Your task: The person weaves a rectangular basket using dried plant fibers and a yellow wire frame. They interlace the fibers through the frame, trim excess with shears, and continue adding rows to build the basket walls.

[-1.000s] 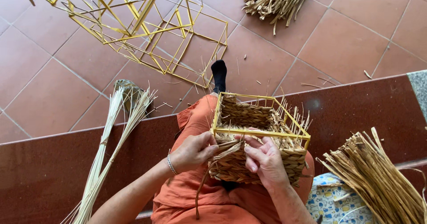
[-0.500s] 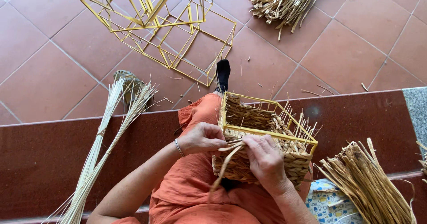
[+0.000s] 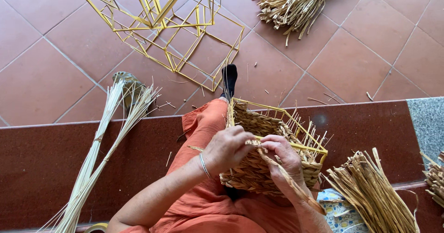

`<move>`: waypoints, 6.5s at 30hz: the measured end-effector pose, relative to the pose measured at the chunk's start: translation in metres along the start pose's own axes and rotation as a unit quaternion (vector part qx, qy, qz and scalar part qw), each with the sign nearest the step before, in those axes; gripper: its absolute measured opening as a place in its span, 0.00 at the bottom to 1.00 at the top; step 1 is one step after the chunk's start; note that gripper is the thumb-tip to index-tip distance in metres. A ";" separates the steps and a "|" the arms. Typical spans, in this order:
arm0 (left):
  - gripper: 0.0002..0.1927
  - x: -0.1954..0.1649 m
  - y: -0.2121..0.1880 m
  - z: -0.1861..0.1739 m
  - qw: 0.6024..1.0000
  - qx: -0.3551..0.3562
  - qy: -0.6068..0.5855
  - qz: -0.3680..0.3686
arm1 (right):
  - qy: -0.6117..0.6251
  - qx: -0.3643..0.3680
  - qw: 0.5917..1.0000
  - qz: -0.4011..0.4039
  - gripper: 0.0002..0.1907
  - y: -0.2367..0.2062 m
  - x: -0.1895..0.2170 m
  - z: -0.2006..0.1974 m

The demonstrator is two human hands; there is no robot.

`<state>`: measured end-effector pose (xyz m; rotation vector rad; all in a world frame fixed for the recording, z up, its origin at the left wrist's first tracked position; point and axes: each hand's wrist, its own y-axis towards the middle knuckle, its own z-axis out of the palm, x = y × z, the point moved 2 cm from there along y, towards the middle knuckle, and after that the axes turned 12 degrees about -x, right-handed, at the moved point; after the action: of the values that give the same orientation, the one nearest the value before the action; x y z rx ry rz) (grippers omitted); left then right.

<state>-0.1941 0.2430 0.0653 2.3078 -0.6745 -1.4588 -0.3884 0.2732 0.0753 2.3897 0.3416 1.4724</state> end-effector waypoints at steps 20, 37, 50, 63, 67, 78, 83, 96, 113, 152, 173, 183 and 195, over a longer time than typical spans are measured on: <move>0.27 0.000 -0.016 -0.025 0.959 -0.063 0.245 0.125 | -0.117 0.018 0.981 -0.153 0.12 0.020 0.039 0.008; 0.12 0.062 -0.058 -0.013 0.912 0.088 -0.213 -0.339 | -0.123 -0.149 0.979 -0.071 0.06 0.003 0.030 0.020; 0.10 0.047 -0.088 -0.029 0.874 0.074 -0.107 -0.467 | -0.307 -0.345 0.865 0.198 0.02 -0.141 -0.127 -0.190; 0.11 0.015 -0.063 -0.024 0.951 0.006 -0.106 -0.289 | -0.503 -0.228 0.827 0.104 0.03 -0.181 -0.194 -0.206; 0.16 -0.025 -0.041 -0.037 0.983 -0.101 0.156 0.002 | -0.251 -0.328 0.896 0.164 0.06 -0.148 -0.108 -0.186; 0.10 -0.058 -0.061 -0.047 0.932 -0.096 -0.282 -0.209 | 0.037 0.032 0.998 -0.031 0.09 -0.050 0.063 0.016; 0.13 -0.010 -0.051 -0.144 0.810 -0.267 -0.420 -0.312 | -0.145 -0.088 0.985 -0.036 0.08 0.003 0.040 0.027; 0.11 -0.020 0.004 -0.104 0.990 -0.086 0.037 0.102 | -0.160 -0.067 0.978 -0.116 0.09 0.011 0.043 0.044; 0.14 -0.003 -0.006 -0.033 0.991 -0.070 0.097 0.067 | -0.166 -0.092 0.980 -0.055 0.08 0.021 0.029 0.044; 0.21 -0.066 -0.029 -0.170 0.910 0.019 0.341 0.234 | -0.102 -0.058 0.990 -0.075 0.08 0.031 0.040 0.057; 0.16 0.020 -0.016 -0.063 0.979 -0.161 -0.033 0.120 | -0.155 -0.029 0.974 -0.160 0.13 0.028 0.056 0.052; 0.21 0.012 -0.020 -0.062 0.993 -0.099 -0.005 0.071 | -0.197 -0.008 0.957 -0.211 0.14 0.026 0.060 0.064; 0.14 0.117 -0.030 -0.007 0.843 0.092 -0.402 -0.346 | -0.205 -0.022 0.962 -0.176 0.11 0.028 0.054 0.079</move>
<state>-0.1386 0.2037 -0.0343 2.0877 -0.1185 -2.8830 -0.2929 0.2560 0.0974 2.3668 0.5848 0.7998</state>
